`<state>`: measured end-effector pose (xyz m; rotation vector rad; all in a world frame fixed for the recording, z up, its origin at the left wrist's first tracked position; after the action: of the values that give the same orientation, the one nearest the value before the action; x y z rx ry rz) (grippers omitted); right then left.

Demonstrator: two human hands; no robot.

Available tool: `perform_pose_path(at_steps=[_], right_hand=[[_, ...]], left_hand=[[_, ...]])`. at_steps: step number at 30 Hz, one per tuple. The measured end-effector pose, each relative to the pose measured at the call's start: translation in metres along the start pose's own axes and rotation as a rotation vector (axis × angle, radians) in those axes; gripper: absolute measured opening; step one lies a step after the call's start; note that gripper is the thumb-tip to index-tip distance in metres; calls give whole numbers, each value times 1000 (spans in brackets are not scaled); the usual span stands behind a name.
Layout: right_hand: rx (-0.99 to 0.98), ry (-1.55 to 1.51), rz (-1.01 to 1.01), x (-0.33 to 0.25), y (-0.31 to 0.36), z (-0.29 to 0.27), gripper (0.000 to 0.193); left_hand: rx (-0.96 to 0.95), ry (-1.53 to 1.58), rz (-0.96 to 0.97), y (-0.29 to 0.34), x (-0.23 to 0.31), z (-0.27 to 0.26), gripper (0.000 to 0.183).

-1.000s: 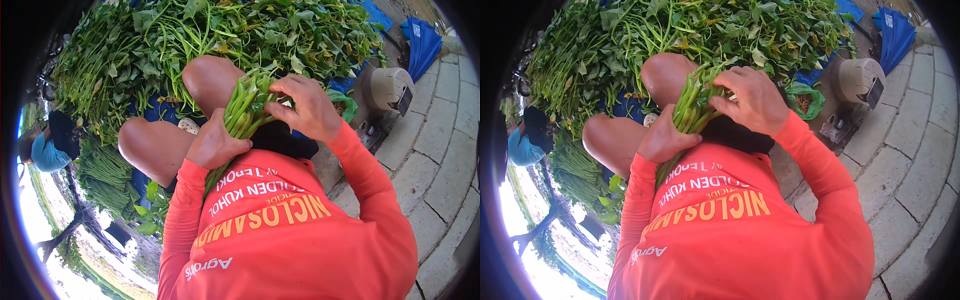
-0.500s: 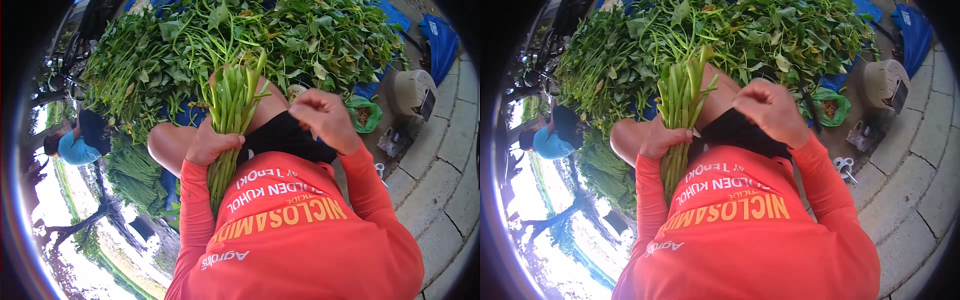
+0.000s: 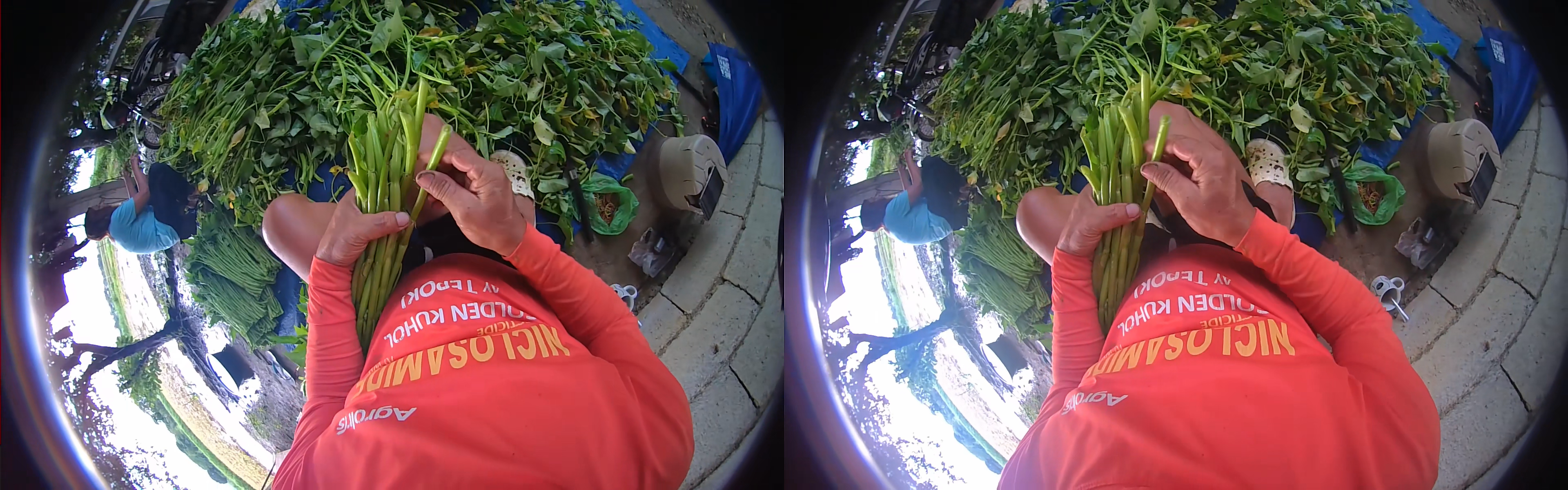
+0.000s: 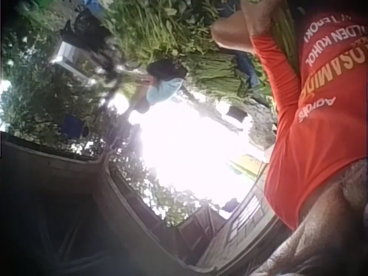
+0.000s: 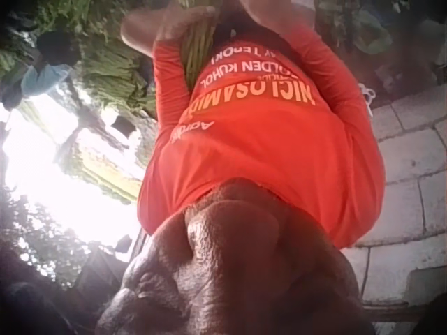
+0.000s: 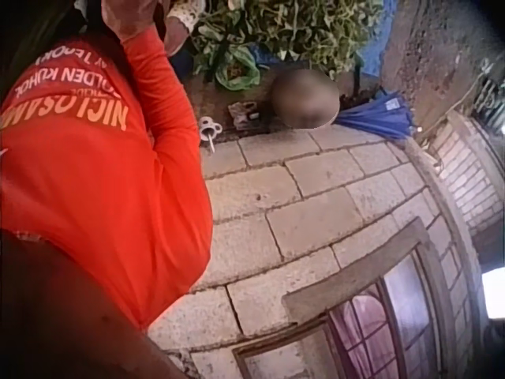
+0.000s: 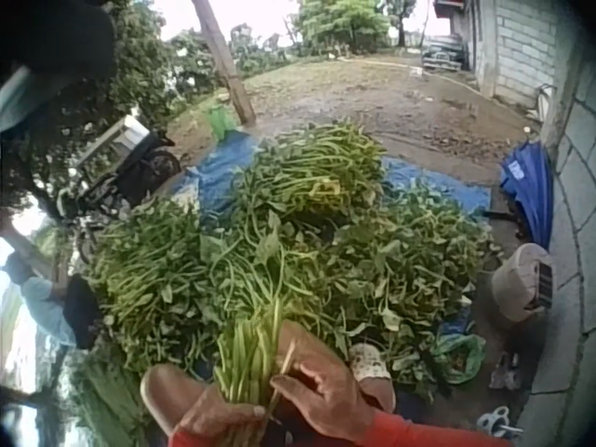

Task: The person gathers stems of water spinach one at a time from a large pile, aligns them into a bunch, and ties the bundle with a thin strip by hand while sitting on a tarp. They use a knife to trim the root ends of the bunch before setting it aside.

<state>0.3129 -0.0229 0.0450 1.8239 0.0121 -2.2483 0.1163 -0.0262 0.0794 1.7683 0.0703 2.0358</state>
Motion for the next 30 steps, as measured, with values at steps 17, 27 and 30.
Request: perform_pose_path(at_steps=[17, 27, 30], right_hand=[[-389, -360, 226, -39, -24, 40, 101], [-359, -598, 251, -37, -58, 49, 90], [-183, -595, 214, -26, -61, 40, 78]], left_hand=[[-192, 90, 14, 30, 38, -21, 63], [-408, 421, -261, -4, -19, -5, 89], [-192, 250, 48, -14, 2, -7, 101]])
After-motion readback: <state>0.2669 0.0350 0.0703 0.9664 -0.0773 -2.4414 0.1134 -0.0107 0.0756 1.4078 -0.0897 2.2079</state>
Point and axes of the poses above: each hand's wrist, its own y-axis away from the middle knuckle, its own z-axis out of the palm, x = y × z, the point moved 4 cm from there along -y, towards the middle knuckle, and after that the axes turned 15 degrees about z, right-handed, at the moved point
